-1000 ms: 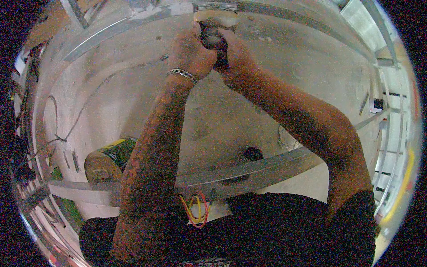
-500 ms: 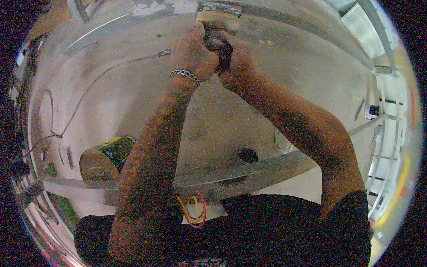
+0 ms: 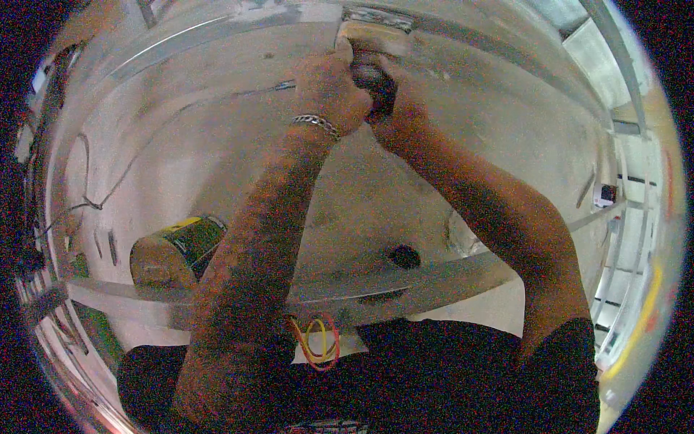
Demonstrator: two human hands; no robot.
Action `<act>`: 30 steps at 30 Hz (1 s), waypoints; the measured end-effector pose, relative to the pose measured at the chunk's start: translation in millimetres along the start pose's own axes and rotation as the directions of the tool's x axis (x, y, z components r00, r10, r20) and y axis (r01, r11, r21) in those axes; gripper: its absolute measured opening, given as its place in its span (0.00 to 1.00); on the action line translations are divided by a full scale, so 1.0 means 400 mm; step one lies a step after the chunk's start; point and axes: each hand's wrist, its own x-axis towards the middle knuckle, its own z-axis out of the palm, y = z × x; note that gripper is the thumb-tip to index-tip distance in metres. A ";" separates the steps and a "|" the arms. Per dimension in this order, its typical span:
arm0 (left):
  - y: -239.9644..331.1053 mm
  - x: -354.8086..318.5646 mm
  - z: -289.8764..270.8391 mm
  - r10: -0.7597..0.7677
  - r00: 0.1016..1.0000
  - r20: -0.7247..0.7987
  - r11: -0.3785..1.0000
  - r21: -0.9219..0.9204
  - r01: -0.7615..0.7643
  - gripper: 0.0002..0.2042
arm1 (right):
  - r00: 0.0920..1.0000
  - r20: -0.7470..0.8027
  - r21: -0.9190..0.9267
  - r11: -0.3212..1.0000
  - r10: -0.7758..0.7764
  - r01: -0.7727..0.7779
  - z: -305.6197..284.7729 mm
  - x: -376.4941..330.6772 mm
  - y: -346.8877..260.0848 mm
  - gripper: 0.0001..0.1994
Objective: The person sands various sections and joints of a metal framework using an electric sander.
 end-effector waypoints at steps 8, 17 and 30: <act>-0.017 0.000 -0.027 -0.098 0.994 0.055 0.994 -0.044 0.101 0.38 | 0.985 -0.169 -0.046 0.998 0.031 -0.040 0.036 0.018 0.016 0.17; -0.044 -0.016 -0.045 -0.096 0.995 -0.024 0.995 -0.024 0.096 0.36 | 0.997 -0.067 -0.049 0.998 0.039 -0.042 0.052 0.026 0.040 0.18; -0.015 -0.010 -0.030 -0.047 0.997 -0.067 0.997 -0.069 0.043 0.36 | 0.929 0.268 -0.652 0.663 -0.254 0.369 0.011 0.019 0.009 0.17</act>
